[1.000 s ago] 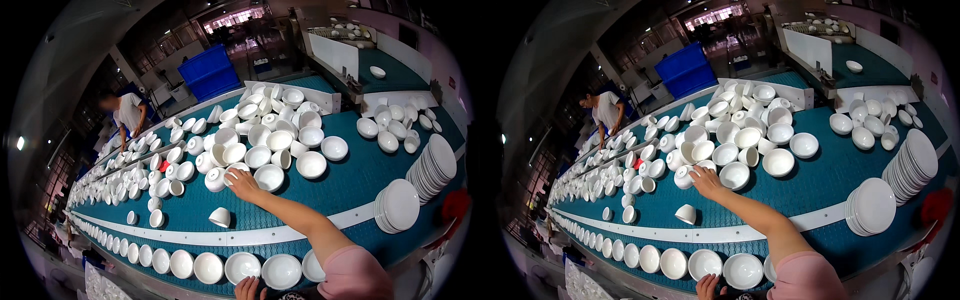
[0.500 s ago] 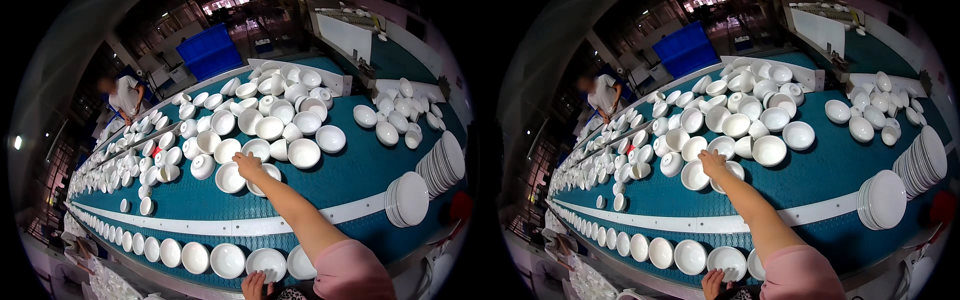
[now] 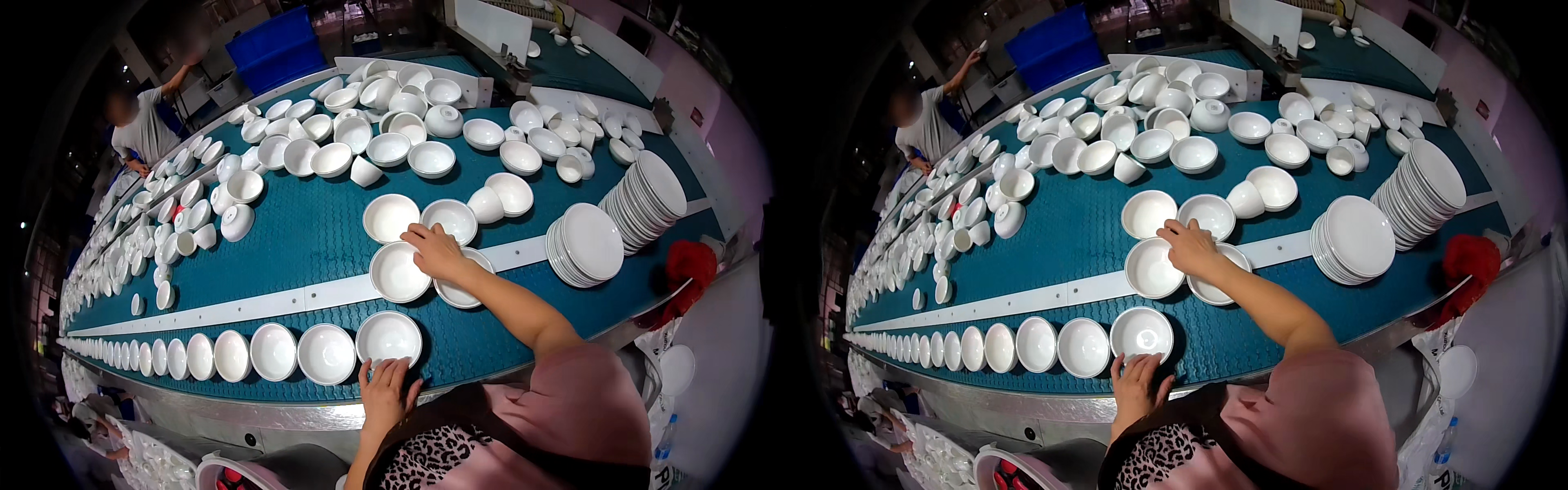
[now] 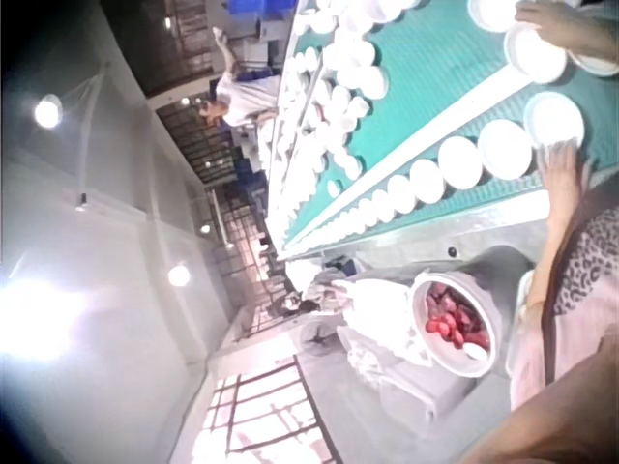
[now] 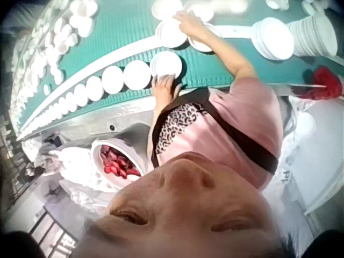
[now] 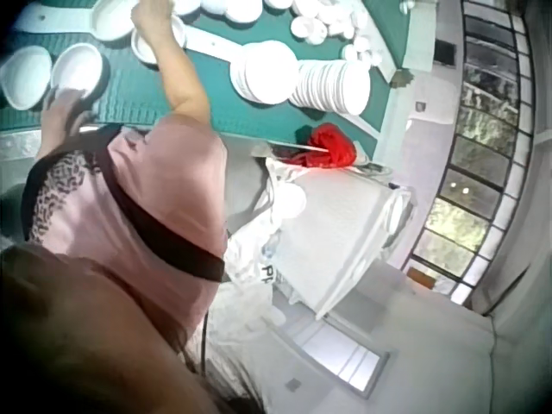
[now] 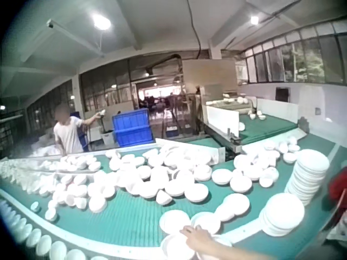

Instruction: The person sorts white ceramic bowls and plates on a conveyor belt by hand, placing the bowls into large white bins and stacking the plates on the belt.

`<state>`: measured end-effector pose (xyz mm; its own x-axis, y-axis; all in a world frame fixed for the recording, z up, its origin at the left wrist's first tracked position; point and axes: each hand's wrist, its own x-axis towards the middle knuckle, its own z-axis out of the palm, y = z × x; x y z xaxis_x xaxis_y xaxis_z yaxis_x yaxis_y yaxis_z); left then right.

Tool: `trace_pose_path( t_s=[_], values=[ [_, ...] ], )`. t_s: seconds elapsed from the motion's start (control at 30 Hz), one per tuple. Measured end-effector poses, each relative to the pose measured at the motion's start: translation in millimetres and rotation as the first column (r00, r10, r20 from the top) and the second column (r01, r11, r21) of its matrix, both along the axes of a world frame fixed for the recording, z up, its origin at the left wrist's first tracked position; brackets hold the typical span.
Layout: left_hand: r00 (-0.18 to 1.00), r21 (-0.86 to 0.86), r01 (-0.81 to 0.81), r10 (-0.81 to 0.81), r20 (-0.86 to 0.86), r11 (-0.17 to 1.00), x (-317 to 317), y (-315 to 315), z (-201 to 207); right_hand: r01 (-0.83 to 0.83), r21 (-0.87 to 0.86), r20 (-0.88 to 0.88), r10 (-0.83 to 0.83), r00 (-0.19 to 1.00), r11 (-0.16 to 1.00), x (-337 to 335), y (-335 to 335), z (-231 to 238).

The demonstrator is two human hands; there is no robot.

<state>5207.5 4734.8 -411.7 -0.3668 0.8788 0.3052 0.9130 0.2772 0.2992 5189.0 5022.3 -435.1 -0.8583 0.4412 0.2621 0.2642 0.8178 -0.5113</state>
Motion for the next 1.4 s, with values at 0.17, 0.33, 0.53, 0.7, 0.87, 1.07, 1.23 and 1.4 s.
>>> trace_pose_path(
  t_s=[0.17,0.33,0.53,0.7,0.87,1.07,1.23,1.4],
  values=[
    [0.980,-0.012,-0.174,0.172,-0.097,0.985,7.1,12.1,-8.6,0.096,0.158,-0.100,-0.080,0.992,0.983,104.2,-14.0,-10.0],
    [0.992,-0.015,0.088,-0.089,-0.090,0.996,37.2,62.6,5.6,0.090,0.119,-0.204,-0.064,0.977,0.989,170.9,7.1,-40.4],
    [0.998,-0.045,0.041,-0.043,-0.045,0.998,69.5,78.5,-12.2,-0.170,0.100,-0.166,0.185,0.969,0.980,227.9,46.9,-31.0],
    [0.966,0.001,-0.225,0.223,-0.127,0.974,77.5,86.3,-14.5,-0.235,0.017,0.029,0.234,0.972,0.972,289.6,59.0,-4.2],
    [0.995,0.012,-0.079,0.079,-0.066,0.997,99.0,113.8,-0.8,-0.051,0.193,0.152,0.022,0.988,0.980,352.0,71.9,-25.5],
    [0.991,-0.034,0.133,-0.132,0.017,0.991,129.6,149.7,-25.8,-0.276,0.163,0.004,0.279,0.960,0.947,365.8,92.4,-44.0],
    [1.000,0.094,0.011,-0.011,-0.006,0.995,149.6,164.1,-32.1,-0.391,0.180,-0.050,0.406,0.913,0.902,363.0,132.7,-24.8],
    [0.999,0.140,-0.009,0.016,-0.045,0.990,166.3,188.4,-32.1,-0.124,0.185,-0.306,0.177,0.935,0.975,292.0,193.7,-20.9]
  ],
)
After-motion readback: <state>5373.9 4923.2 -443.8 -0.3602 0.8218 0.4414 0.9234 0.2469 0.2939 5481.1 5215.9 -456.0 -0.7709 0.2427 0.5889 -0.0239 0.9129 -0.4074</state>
